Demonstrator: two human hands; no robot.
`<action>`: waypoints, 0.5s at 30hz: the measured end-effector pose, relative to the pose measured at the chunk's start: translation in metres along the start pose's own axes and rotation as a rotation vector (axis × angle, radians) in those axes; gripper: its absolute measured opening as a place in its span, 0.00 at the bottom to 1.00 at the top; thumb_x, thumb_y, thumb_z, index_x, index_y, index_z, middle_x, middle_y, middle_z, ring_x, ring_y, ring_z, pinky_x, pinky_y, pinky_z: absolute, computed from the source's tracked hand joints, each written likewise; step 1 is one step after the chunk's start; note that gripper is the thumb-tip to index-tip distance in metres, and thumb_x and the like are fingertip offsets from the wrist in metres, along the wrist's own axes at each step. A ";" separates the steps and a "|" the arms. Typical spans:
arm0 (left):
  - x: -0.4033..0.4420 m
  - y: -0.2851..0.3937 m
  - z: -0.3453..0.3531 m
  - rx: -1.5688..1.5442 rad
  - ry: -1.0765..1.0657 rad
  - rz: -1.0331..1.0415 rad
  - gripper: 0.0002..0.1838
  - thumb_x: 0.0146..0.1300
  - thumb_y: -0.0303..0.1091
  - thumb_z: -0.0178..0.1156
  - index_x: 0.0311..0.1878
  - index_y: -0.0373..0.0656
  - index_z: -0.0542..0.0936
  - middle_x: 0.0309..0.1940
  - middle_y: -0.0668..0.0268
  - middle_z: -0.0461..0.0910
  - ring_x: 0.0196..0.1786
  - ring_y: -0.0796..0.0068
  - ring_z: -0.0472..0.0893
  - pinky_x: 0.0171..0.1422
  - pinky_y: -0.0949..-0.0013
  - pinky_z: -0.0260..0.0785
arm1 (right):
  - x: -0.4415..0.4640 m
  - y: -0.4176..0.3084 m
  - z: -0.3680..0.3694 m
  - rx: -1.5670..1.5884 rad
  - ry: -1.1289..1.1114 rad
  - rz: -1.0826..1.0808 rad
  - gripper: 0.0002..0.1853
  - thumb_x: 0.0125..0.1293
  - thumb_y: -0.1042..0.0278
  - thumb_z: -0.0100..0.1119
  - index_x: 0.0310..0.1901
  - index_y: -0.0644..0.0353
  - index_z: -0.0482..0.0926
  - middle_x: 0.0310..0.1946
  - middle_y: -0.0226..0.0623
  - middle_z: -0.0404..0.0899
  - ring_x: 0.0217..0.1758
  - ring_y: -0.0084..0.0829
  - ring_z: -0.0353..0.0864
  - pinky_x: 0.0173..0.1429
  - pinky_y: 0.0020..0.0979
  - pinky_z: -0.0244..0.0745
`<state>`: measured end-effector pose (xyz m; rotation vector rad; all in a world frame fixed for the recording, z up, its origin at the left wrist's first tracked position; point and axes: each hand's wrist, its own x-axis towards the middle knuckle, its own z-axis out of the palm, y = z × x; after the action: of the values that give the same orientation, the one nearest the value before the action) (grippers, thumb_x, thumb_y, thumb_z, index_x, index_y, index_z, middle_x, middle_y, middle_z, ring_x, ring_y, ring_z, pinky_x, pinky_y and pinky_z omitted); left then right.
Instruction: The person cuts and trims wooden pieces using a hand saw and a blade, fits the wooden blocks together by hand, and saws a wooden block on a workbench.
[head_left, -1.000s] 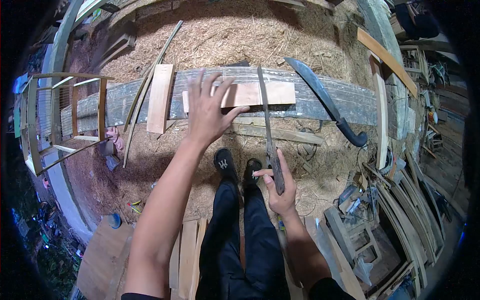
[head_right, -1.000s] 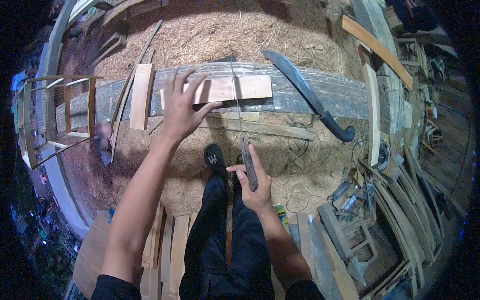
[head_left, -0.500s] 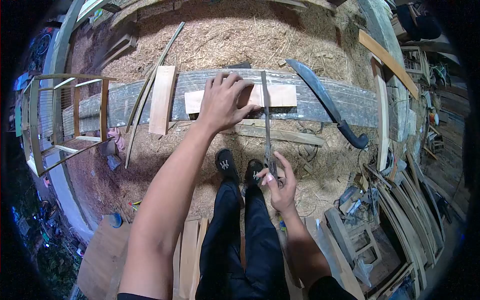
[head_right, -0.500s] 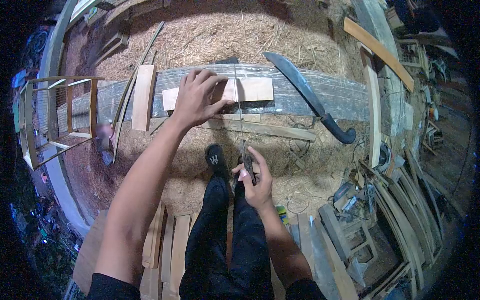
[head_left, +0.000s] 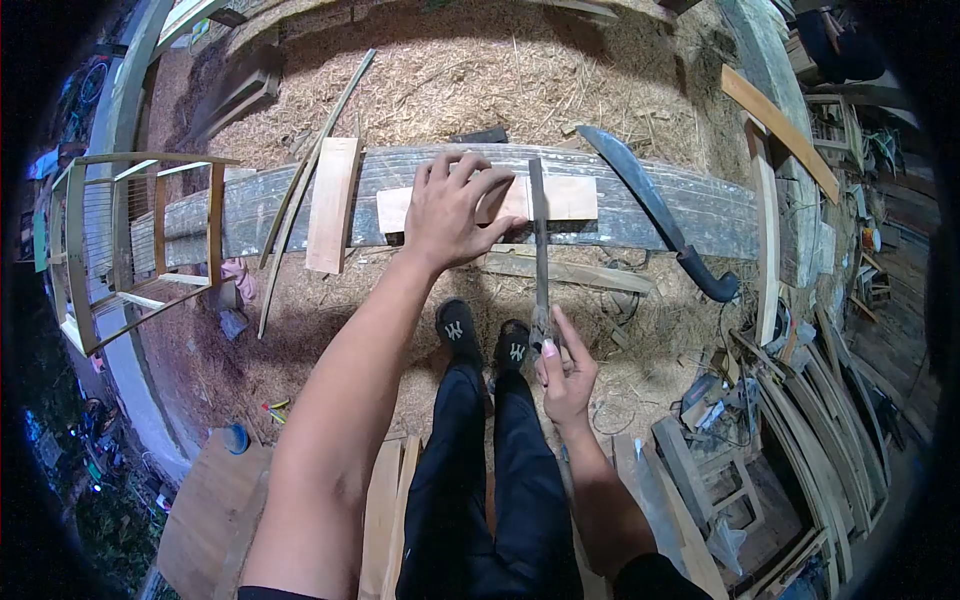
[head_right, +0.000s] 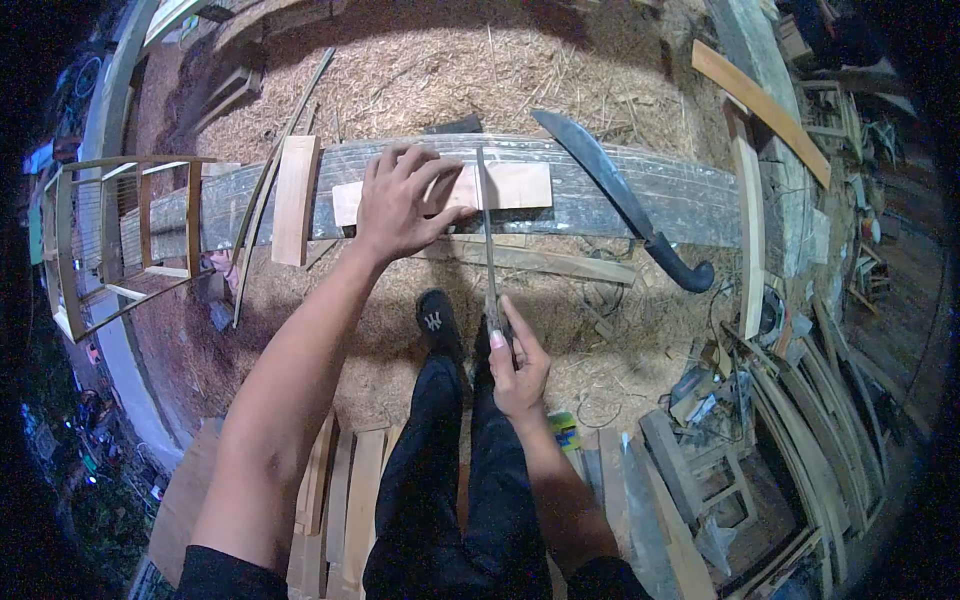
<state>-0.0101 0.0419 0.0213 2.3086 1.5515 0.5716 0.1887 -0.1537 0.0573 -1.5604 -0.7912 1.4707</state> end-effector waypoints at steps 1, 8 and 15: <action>0.000 0.000 0.000 0.007 0.005 0.004 0.31 0.54 0.60 0.73 0.58 0.55 0.84 0.54 0.65 0.80 0.64 0.57 0.73 0.68 0.52 0.63 | -0.002 0.002 -0.001 -0.008 0.000 0.013 0.27 0.76 0.72 0.54 0.76 0.62 0.70 0.26 0.19 0.73 0.25 0.12 0.65 0.29 0.19 0.60; 0.000 0.000 0.000 0.011 0.008 0.015 0.31 0.55 0.60 0.73 0.59 0.55 0.84 0.54 0.66 0.79 0.63 0.57 0.73 0.67 0.52 0.63 | -0.005 0.005 -0.003 0.057 0.002 0.062 0.27 0.78 0.70 0.54 0.76 0.60 0.69 0.25 0.18 0.69 0.25 0.11 0.62 0.29 0.19 0.57; 0.002 0.002 -0.001 0.000 0.025 0.010 0.24 0.60 0.55 0.71 0.56 0.55 0.85 0.53 0.66 0.80 0.62 0.59 0.74 0.66 0.52 0.63 | -0.004 0.003 0.001 0.005 0.000 0.055 0.26 0.78 0.71 0.54 0.76 0.60 0.70 0.24 0.18 0.68 0.25 0.11 0.62 0.29 0.19 0.57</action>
<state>-0.0083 0.0429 0.0233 2.3187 1.5522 0.6053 0.1866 -0.1583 0.0560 -1.5891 -0.7494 1.5110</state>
